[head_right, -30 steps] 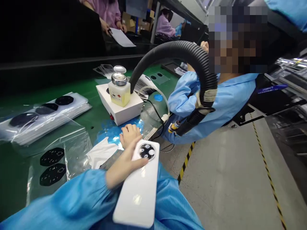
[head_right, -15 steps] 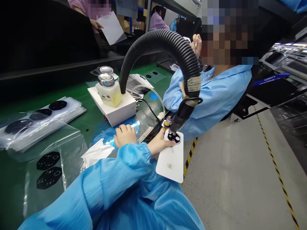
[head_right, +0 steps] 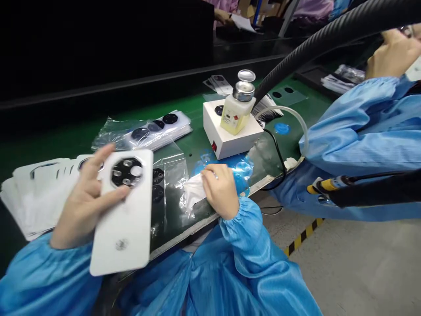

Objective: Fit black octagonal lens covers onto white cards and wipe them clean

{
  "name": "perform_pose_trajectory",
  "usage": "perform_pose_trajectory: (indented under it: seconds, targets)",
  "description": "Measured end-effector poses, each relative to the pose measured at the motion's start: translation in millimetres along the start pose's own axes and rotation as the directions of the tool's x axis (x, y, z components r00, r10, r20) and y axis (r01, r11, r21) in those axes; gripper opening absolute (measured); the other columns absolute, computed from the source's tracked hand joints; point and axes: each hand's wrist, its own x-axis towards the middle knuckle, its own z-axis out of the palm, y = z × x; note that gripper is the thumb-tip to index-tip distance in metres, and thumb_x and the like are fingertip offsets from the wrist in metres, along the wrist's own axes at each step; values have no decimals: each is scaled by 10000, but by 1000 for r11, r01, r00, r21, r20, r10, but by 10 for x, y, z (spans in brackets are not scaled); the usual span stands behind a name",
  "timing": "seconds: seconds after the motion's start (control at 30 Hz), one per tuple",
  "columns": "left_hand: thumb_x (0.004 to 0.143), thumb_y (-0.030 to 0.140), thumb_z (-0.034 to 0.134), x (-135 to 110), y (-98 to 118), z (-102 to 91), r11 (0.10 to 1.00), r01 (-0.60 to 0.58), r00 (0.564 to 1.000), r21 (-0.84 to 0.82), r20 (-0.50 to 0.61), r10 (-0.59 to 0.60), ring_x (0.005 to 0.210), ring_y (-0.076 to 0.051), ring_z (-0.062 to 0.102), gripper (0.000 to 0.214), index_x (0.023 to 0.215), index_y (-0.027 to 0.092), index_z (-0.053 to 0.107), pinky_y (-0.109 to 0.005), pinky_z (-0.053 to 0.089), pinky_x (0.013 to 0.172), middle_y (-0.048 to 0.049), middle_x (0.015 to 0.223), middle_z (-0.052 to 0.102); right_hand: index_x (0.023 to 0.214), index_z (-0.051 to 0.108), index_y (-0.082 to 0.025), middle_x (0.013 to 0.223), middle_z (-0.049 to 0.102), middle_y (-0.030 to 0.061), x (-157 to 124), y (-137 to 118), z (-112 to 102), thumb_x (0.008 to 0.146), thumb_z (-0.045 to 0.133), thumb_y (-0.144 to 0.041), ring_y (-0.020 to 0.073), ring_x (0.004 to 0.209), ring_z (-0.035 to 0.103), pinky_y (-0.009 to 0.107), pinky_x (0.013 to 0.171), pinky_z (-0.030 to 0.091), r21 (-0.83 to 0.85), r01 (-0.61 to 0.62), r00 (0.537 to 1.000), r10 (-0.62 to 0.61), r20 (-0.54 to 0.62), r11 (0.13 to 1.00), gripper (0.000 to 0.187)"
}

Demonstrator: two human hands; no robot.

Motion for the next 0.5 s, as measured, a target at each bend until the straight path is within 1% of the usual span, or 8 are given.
perform_pose_trajectory:
  seconds: [0.03,0.07,0.13,0.2,0.3,0.37,0.43,0.5]
  targets:
    - [757,231,675,23,-10,-113,1000,-14,996,9,-88,14,773,-200,658,826,1413,368,192,-270,562,573,-25,1101,626,904,617,-205,972,624,59,31,-73,23,894,443,-216,204,912,509,359,797,403,33,57,997,-59,57,998,174]
    - [761,230,673,45,-36,-188,1000,-24,990,12,-136,25,823,-199,649,839,1426,344,174,-255,560,596,-37,1145,607,861,616,-210,940,630,44,63,-124,56,887,461,-221,194,880,515,343,770,412,59,95,989,-101,105,994,157]
    - [756,227,684,75,-112,-242,999,-32,986,2,-165,32,919,-204,627,865,1438,316,159,-238,555,644,-55,1225,567,819,607,-202,903,625,47,111,-153,126,878,474,-222,194,847,510,338,742,419,80,113,979,-125,163,990,146]
    - [745,226,696,82,-189,-217,999,-18,991,-30,-135,14,946,-215,625,875,1436,323,168,-250,559,662,-53,1208,583,818,595,-192,892,609,63,120,-105,163,876,468,-217,202,841,501,346,737,421,71,87,977,-99,187,994,142]
    - [731,223,710,61,-252,-145,997,2,996,-72,-86,-9,946,-229,640,874,1425,348,195,-291,578,685,-36,1153,622,838,580,-188,902,582,77,54,22,123,866,482,-239,213,853,491,361,748,421,40,33,978,-41,203,999,114]
    - [732,223,710,44,-261,-112,995,26,997,-96,-64,-33,869,-213,665,882,1424,370,184,-293,586,652,-23,1099,648,855,575,-185,907,566,81,-19,101,64,851,515,-263,221,867,489,373,763,418,19,7,976,-11,219,1000,99]
    - [744,217,699,32,-261,-93,992,50,997,-113,-49,-56,736,-184,679,892,1429,384,153,-283,584,596,-3,968,680,862,572,-184,907,555,81,-85,162,19,838,542,-280,227,879,487,383,772,415,4,-9,972,8,236,1000,103]
    - [753,203,689,26,-262,-80,993,53,998,-110,-37,-57,656,-168,672,891,1432,379,141,-280,578,569,14,862,685,850,569,-188,905,550,78,-126,203,3,836,546,-281,229,883,483,389,775,412,-3,-18,968,18,249,1000,96]
